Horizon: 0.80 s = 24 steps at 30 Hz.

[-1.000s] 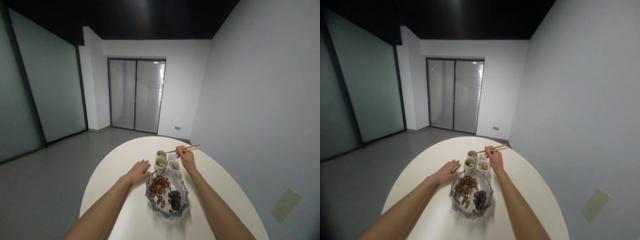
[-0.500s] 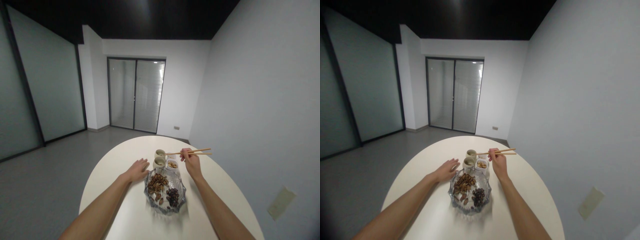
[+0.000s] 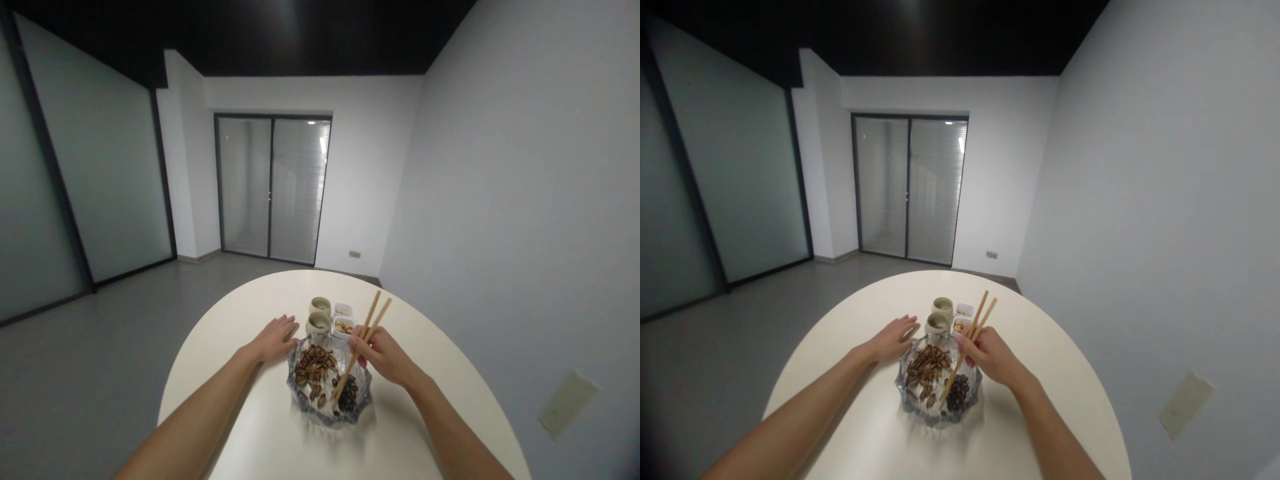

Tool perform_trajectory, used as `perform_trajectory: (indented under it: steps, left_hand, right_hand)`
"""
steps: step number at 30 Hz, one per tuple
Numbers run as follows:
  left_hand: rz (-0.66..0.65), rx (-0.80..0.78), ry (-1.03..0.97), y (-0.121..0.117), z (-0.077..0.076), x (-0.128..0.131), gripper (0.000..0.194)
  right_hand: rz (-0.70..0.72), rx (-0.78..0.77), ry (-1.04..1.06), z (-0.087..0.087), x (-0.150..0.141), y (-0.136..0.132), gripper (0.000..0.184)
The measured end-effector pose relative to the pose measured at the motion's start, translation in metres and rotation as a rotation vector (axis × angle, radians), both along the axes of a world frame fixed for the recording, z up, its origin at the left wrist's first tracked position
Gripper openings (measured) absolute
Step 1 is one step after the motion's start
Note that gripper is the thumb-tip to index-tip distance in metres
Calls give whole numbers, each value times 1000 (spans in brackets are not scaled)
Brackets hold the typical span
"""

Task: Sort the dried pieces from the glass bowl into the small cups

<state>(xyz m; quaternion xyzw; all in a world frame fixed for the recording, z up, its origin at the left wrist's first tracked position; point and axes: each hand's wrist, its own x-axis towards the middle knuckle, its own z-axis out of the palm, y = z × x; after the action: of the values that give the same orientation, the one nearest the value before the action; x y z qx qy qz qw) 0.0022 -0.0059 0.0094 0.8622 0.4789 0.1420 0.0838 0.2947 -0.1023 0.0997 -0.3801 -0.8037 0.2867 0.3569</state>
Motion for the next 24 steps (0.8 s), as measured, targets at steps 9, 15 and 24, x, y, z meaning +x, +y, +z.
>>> perform_trajectory:
  steps: [9, 15, 24]
  left_hand:
    - [0, -17, 7, -1, 2, 1, 52]
    - [-5, -2, 6, 1, -1, 1, 52]
    - [-5, 0, 9, -1, 2, 2, 52]
  right_hand:
    - [41, -28, 75, -8, -12, 1, 33]
    - [-32, 28, 102, -12, -10, 6, 32]
    - [-2, 73, 1, -7, -7, 1, 34]
